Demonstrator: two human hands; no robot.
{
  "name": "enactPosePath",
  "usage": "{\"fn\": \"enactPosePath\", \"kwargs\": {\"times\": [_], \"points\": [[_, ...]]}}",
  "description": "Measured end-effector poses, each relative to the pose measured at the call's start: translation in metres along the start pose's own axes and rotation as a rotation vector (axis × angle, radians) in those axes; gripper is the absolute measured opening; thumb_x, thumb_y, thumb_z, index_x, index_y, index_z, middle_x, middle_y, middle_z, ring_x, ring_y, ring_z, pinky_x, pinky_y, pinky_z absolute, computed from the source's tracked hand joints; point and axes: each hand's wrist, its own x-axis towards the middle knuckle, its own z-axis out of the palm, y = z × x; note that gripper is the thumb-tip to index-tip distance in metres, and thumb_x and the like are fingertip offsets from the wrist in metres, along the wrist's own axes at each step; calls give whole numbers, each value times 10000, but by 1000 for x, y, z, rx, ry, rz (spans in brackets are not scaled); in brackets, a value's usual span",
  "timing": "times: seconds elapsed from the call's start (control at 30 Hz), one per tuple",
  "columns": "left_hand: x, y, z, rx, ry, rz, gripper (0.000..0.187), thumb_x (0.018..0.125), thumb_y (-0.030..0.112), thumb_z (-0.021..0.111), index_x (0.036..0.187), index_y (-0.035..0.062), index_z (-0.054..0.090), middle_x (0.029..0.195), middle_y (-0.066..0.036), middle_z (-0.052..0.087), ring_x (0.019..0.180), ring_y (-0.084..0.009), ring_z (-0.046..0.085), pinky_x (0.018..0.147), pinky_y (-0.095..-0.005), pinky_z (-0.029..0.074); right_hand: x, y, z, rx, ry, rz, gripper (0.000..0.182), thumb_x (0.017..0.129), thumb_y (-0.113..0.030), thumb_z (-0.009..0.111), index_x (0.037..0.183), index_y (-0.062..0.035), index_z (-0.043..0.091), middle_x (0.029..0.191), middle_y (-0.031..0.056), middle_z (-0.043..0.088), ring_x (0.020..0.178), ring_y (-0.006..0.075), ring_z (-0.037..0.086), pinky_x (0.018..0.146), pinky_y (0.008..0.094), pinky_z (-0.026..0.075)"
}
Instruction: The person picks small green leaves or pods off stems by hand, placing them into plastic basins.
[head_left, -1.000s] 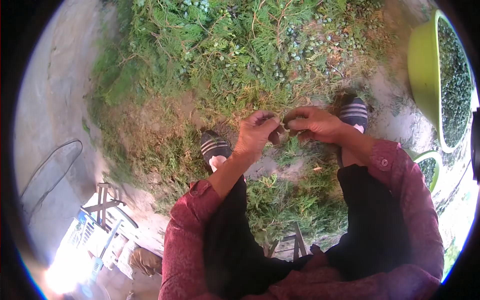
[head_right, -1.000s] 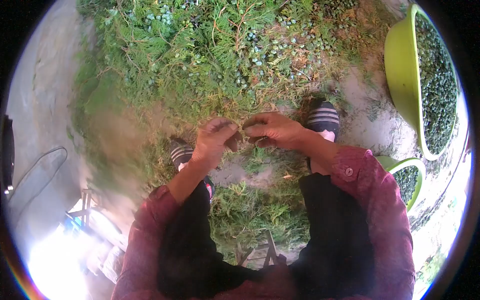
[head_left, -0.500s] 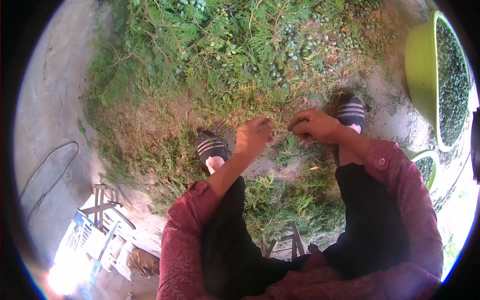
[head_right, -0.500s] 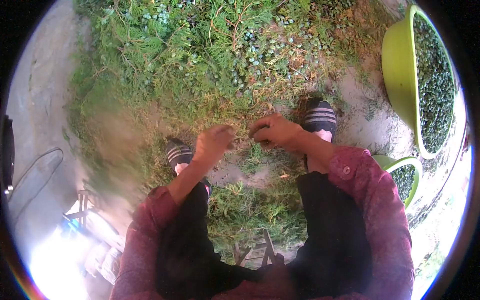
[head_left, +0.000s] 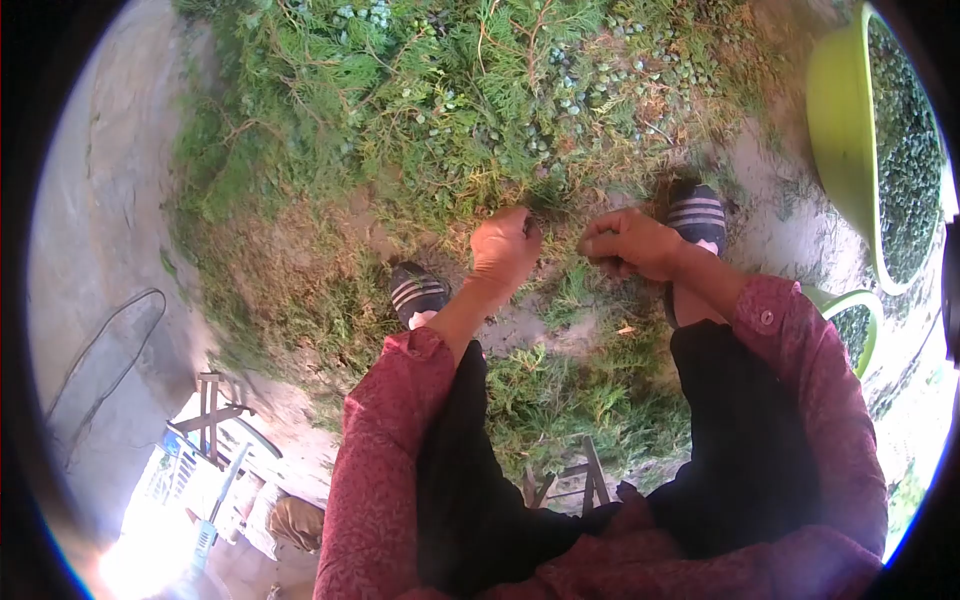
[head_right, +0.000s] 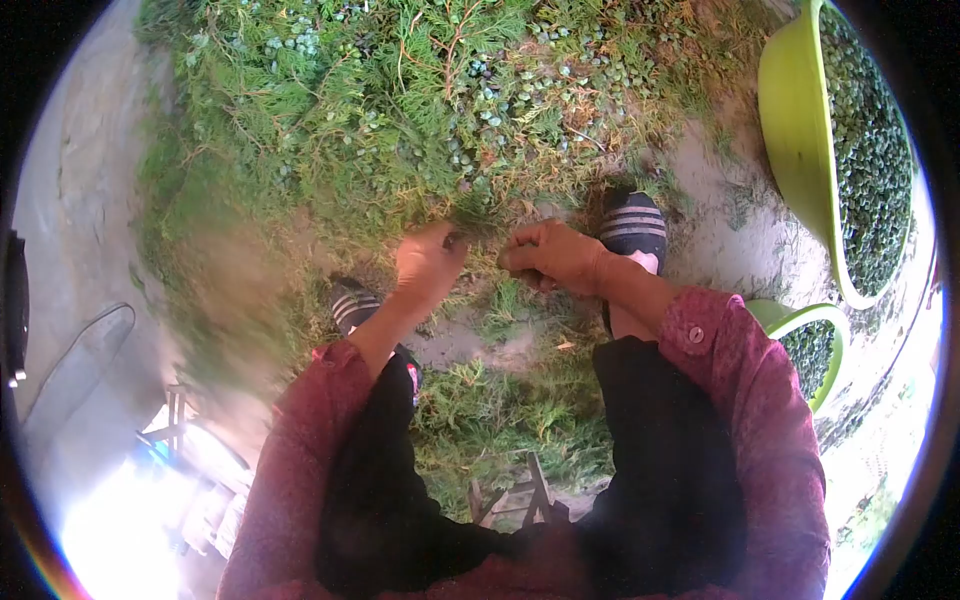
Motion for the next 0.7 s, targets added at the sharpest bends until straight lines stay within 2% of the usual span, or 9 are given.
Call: {"fn": "enactPosePath", "kwargs": {"times": [0.13,0.2,0.23,0.3,0.37,0.4,0.47,0.53,0.7], "points": [[-12,37,-23,-388,-53,-44,193,701,115,634,874,45,586,692,-91,580,598,-222,572,542,-320,464,6,5,0,299,2,-33,218,847,-228,551,983,-59,562,757,30,570,586,79,523,480,218,429],[-24,58,-26,-540,-103,204,215,712,108,640,913,53,589,700,-75,567,593,-162,555,537,-277,462,12,8,3,358,-37,-27,198,857,-228,537,965,-63,552,761,30,562,574,77,510,462,216,413],[-22,56,-29,-538,-98,205,215,712,108,640,913,53,589,700,-75,567,593,-162,555,537,-277,462,14,9,3,415,-71,-14,182,867,-228,524,947,-66,543,764,31,554,562,75,497,444,214,398],[-23,49,-33,-494,-132,205,242,697,107,647,921,58,571,825,-105,585,681,-188,584,622,-300,486,15,13,2,362,-68,54,166,870,-227,519,906,-66,535,739,23,539,543,72,480,424,201,378],[-11,12,-33,-408,-78,-52,264,696,99,646,946,61,569,846,-124,580,718,-226,584,642,-307,482,14,16,0,314,-65,125,161,873,-226,514,866,-66,528,714,15,525,524,69,463,405,188,357],[-7,-7,-31,-410,-76,-55,264,696,99,646,946,61,569,846,-124,580,718,-226,584,642,-307,482,13,17,-2,296,-80,141,167,869,-230,525,843,-66,521,694,8,511,510,64,451,387,180,332],[2,-32,-31,-153,164,76,248,702,112,633,934,64,561,858,-135,566,729,-275,578,639,-331,482,15,14,-1,271,-98,157,176,865,-235,537,819,-66,515,674,1,497,496,58,438,370,172,307],[6,-34,-28,-70,125,73,253,693,110,640,931,60,569,847,-132,571,740,-279,576,646,-341,476,18,11,4,177,-51,163,231,837,-283,578,887,-58,562,724,-18,517,516,56,448,399,200,354],[5,-32,-31,45,133,61,238,687,127,639,908,70,574,840,-130,561,776,-300,564,640,-378,471,20,6,9,142,-83,128,237,826,-299,592,857,-66,568,694,-26,517,502,53,449,385,198,341]]}}
